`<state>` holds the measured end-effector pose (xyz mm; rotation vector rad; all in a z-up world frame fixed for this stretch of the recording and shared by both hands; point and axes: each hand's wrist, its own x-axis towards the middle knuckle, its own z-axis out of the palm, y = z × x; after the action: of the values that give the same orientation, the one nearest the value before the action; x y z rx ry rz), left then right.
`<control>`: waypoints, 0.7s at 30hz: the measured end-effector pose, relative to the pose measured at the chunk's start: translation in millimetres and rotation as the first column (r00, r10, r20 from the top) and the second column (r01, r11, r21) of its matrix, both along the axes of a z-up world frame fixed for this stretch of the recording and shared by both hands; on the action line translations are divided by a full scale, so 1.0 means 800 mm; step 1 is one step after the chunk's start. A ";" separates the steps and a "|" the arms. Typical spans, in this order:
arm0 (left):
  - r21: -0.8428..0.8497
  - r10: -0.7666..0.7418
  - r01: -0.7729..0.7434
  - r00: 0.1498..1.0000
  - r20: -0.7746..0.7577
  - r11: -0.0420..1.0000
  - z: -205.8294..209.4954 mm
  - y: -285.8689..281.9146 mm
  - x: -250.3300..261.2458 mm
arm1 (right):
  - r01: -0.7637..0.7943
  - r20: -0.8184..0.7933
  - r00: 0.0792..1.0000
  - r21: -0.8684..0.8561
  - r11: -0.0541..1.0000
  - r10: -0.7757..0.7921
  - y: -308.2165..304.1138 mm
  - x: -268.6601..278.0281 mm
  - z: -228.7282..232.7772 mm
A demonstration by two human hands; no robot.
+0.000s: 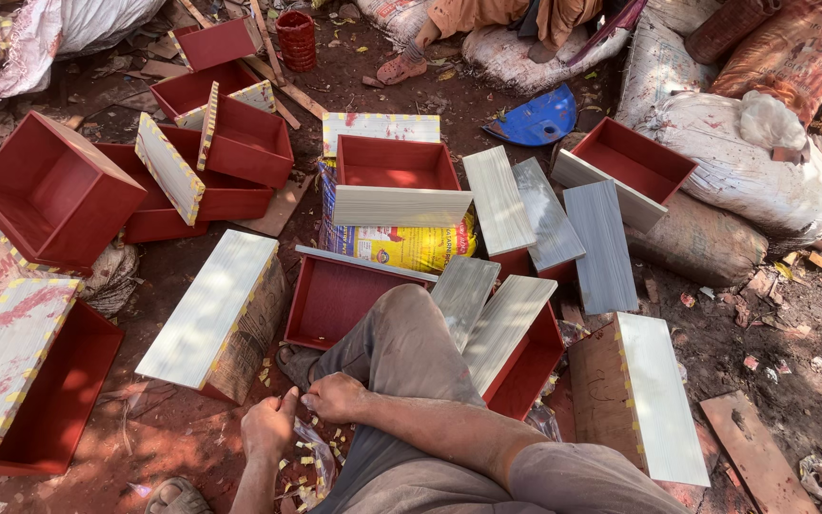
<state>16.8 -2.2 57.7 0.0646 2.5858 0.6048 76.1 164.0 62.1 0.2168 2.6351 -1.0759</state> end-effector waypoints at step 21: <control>0.378 -0.253 0.252 0.966 -0.047 0.891 0.015 0.007 0.022 | 0.113 -0.056 0.989 -0.296 0.949 -0.135 -0.003 0.003 0.052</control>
<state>34.5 3.5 69.7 0.5197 2.3633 0.9953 78.8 161.8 103.4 0.2863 2.5112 -1.5262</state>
